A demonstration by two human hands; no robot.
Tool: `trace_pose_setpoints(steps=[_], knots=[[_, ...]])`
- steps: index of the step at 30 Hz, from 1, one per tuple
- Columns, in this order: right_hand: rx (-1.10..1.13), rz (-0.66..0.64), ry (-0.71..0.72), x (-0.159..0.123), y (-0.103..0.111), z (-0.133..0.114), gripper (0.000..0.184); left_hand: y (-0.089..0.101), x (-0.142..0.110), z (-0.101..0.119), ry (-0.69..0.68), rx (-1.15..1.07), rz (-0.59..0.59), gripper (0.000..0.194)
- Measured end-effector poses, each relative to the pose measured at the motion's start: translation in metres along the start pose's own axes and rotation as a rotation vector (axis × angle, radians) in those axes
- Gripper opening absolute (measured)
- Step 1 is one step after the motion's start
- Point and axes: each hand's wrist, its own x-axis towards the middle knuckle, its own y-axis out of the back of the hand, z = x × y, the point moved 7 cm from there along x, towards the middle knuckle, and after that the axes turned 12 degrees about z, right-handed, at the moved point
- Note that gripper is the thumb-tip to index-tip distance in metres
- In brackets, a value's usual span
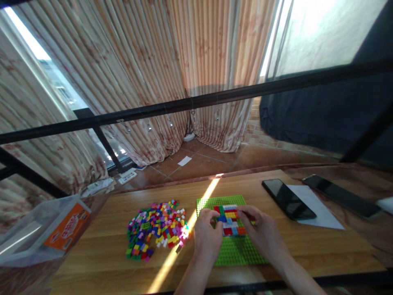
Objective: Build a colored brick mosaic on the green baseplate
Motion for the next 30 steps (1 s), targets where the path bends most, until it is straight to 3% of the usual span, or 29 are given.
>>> trace_pose_setpoints(steps=[12, 18, 21, 25, 30], knots=[[-0.060, -0.018, 0.018, -0.001, -0.003, 0.001, 0.027, 0.003, -0.008, 0.015, -0.226, 0.148, -0.061, 0.019], [-0.063, -0.024, -0.014, -0.001, -0.004, 0.007, 0.028, 0.012, -0.009, 0.019, -0.239, 0.143, -0.040, 0.017], [-0.068, -0.040, -0.021, -0.002, -0.006, 0.010, 0.030, 0.033, -0.001, 0.010, -0.199, 0.206, 0.050, 0.015], [-0.095, -0.072, 0.002, -0.003, -0.009, 0.012, 0.033, 0.079, 0.017, -0.021, -0.073, 0.346, 0.185, 0.010], [-0.128, -0.087, 0.015, -0.003, -0.012, 0.006, 0.035, 0.121, 0.031, -0.063, 0.070, 0.524, 0.153, 0.009]])
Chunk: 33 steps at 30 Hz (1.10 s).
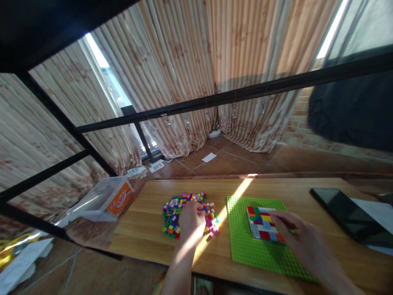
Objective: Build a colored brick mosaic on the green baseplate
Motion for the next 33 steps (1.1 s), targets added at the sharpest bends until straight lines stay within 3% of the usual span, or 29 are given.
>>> trace_pose_setpoints(steps=[7, 12, 19, 26, 30, 33], knots=[[0.017, -0.005, 0.066, -0.001, -0.005, -0.012, 0.030, 0.018, 0.000, -0.033, 0.025, 0.066, -0.011, 0.014], [0.026, -0.020, 0.060, -0.002, -0.007, -0.011, 0.030, 0.015, -0.016, -0.046, 0.060, 0.057, -0.196, 0.009], [0.027, -0.034, 0.079, -0.003, -0.013, -0.010, 0.028, 0.014, -0.030, -0.034, 0.006, 0.206, -0.232, 0.006], [0.028, -0.032, 0.098, -0.003, -0.013, -0.013, 0.028, 0.008, -0.032, -0.029, 0.023, 0.219, -0.269, 0.009], [0.050, -0.035, 0.077, -0.002, -0.011, -0.014, 0.026, 0.012, -0.027, -0.025, 0.010, 0.130, -0.259, 0.009], [0.112, -0.038, 0.066, -0.004, -0.012, -0.019, 0.024, 0.015, -0.022, -0.013, 0.052, -0.081, -0.249, 0.010]])
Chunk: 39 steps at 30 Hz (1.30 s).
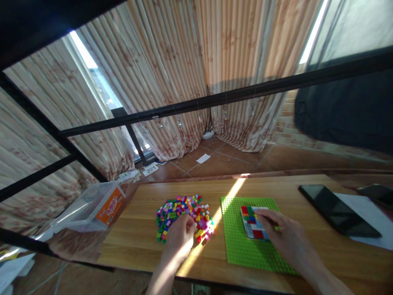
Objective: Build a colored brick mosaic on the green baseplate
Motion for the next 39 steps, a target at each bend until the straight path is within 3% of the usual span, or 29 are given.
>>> trace_pose_setpoints(steps=[5, 9, 12, 18, 25, 33, 36, 39], knots=[[0.190, -0.100, -0.059, -0.012, -0.017, -0.022, 0.025, -0.023, -0.009, 0.039, 0.072, -0.542, -0.180, 0.017], [0.341, -0.140, -0.093, -0.021, -0.026, -0.040, 0.020, -0.041, -0.020, 0.074, -0.037, -0.709, -0.211, 0.013], [0.465, -0.169, -0.164, -0.023, -0.029, -0.040, 0.020, -0.057, -0.026, 0.089, -0.042, -0.800, -0.256, 0.011], [0.583, -0.154, -0.272, -0.020, -0.020, -0.023, 0.019, -0.077, -0.029, 0.102, -0.010, -0.810, -0.299, 0.012], [0.528, -0.232, -0.273, -0.022, -0.005, -0.017, 0.030, -0.091, -0.038, 0.118, -0.057, -0.775, -0.324, 0.010], [0.660, -0.298, -0.397, -0.029, 0.001, 0.002, 0.031, -0.097, -0.043, 0.129, -0.085, -0.775, -0.403, 0.006], [0.590, -0.200, -0.423, -0.022, 0.012, 0.019, 0.029, -0.092, -0.035, 0.129, -0.070, -0.794, -0.365, 0.006], [0.382, -0.041, -0.379, -0.011, 0.029, 0.037, 0.023, -0.090, -0.022, 0.121, -0.033, -0.780, -0.282, 0.006]])
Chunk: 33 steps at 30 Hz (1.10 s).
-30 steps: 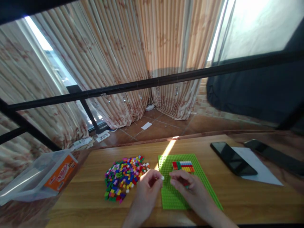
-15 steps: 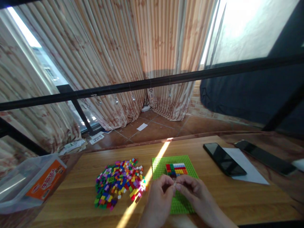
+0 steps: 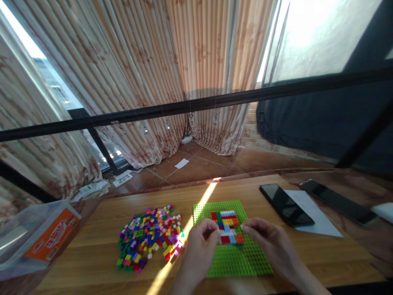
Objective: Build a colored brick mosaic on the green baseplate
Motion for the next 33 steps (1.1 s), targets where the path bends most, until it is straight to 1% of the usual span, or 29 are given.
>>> trace_pose_setpoints(steps=[2, 4, 6, 8, 10, 14, 19, 22, 25, 27, 30, 33], knots=[[-0.152, 0.061, 0.097, 0.005, 0.007, -0.001, 0.018, 0.005, 0.005, -0.006, 0.006, 0.040, 0.044, 0.007], [-0.263, 0.045, 0.199, 0.005, 0.003, -0.005, 0.017, 0.008, 0.007, -0.011, 0.010, 0.088, 0.069, 0.008], [-0.319, 0.012, 0.275, 0.004, -0.006, -0.010, 0.018, 0.009, 0.008, -0.015, 0.009, 0.130, 0.084, 0.009], [-0.354, 0.013, 0.312, 0.003, -0.012, -0.013, 0.019, 0.009, 0.008, -0.016, 0.010, 0.161, 0.098, 0.010], [-0.381, 0.045, 0.336, 0.004, -0.016, -0.014, 0.020, 0.011, 0.008, -0.015, 0.013, 0.185, 0.111, 0.010], [-0.415, 0.076, 0.375, 0.008, -0.021, -0.009, 0.019, 0.014, 0.009, -0.013, 0.017, 0.218, 0.125, 0.009], [-0.363, 0.085, 0.366, 0.010, -0.022, -0.001, 0.018, 0.016, 0.008, -0.012, 0.023, 0.227, 0.134, 0.009], [-0.301, 0.082, 0.329, 0.010, -0.020, 0.001, 0.018, 0.017, 0.007, -0.011, 0.032, 0.245, 0.138, 0.008], [-0.243, 0.073, 0.274, 0.012, -0.017, 0.004, 0.022, 0.017, 0.007, -0.012, 0.036, 0.258, 0.138, 0.008], [-0.212, 0.094, 0.231, 0.014, -0.013, 0.007, 0.025, 0.016, 0.007, -0.013, 0.031, 0.260, 0.137, 0.008], [-0.162, 0.126, 0.134, 0.017, -0.010, 0.018, 0.026, 0.017, 0.008, -0.015, 0.026, 0.262, 0.141, 0.009], [-0.108, 0.115, 0.051, 0.018, -0.014, 0.030, 0.030, 0.017, 0.009, -0.016, 0.019, 0.267, 0.143, 0.008]])
